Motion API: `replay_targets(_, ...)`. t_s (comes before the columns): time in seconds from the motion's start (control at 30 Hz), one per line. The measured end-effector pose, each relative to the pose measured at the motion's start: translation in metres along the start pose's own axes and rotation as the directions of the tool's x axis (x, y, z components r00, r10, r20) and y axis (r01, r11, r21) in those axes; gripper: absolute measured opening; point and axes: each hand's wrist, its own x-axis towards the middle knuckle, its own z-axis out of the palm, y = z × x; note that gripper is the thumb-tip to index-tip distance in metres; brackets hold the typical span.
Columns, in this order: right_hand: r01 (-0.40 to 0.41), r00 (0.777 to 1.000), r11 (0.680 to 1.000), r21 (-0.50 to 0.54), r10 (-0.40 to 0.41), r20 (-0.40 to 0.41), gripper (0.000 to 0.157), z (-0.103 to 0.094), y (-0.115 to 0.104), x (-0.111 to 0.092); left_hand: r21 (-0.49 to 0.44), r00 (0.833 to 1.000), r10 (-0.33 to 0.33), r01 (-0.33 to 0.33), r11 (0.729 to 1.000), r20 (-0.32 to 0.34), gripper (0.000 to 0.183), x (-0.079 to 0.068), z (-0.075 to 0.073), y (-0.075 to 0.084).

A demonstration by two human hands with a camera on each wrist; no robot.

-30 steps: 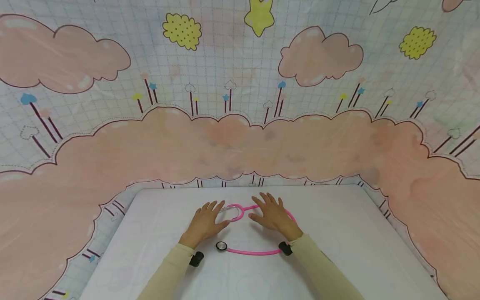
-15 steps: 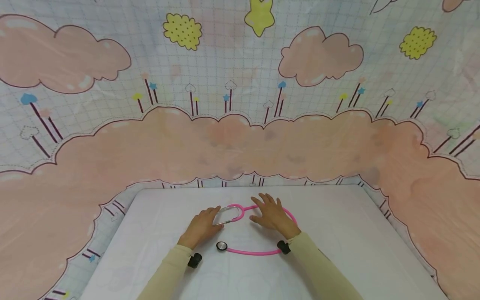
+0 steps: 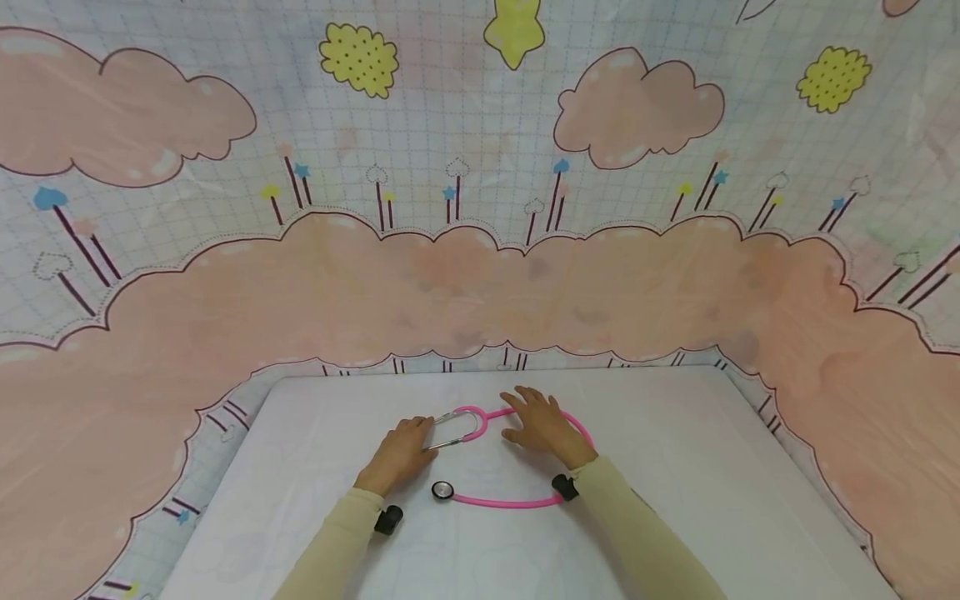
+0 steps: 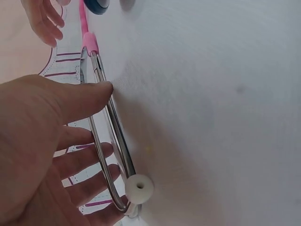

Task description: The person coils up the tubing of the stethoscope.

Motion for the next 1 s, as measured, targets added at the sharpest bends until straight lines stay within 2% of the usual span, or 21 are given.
replay_targets(0.23,-0.019,0.999,1.000,-0.003,0.019,0.035,0.068,-0.0002,-0.0024,0.0020,-0.003,1.000,0.003,-0.003,1.000,-0.010,0.058,0.0000,0.0017,-0.0019)
replay_targets(0.6,-0.010,0.999,1.000,0.003,0.010,0.039,0.066,0.0035,-0.0009,0.0055,0.013,0.999,0.010,-0.010,1.000,-0.037,0.053,0.0001,0.0045,-0.0023)
replay_targets(1.0,0.038,0.999,0.999,0.021,-0.038,0.028,0.056,0.0083,-0.0030,0.0089,0.010,0.997,0.024,-0.023,1.000,-0.070,0.048,-0.0019,0.0059,-0.0038)
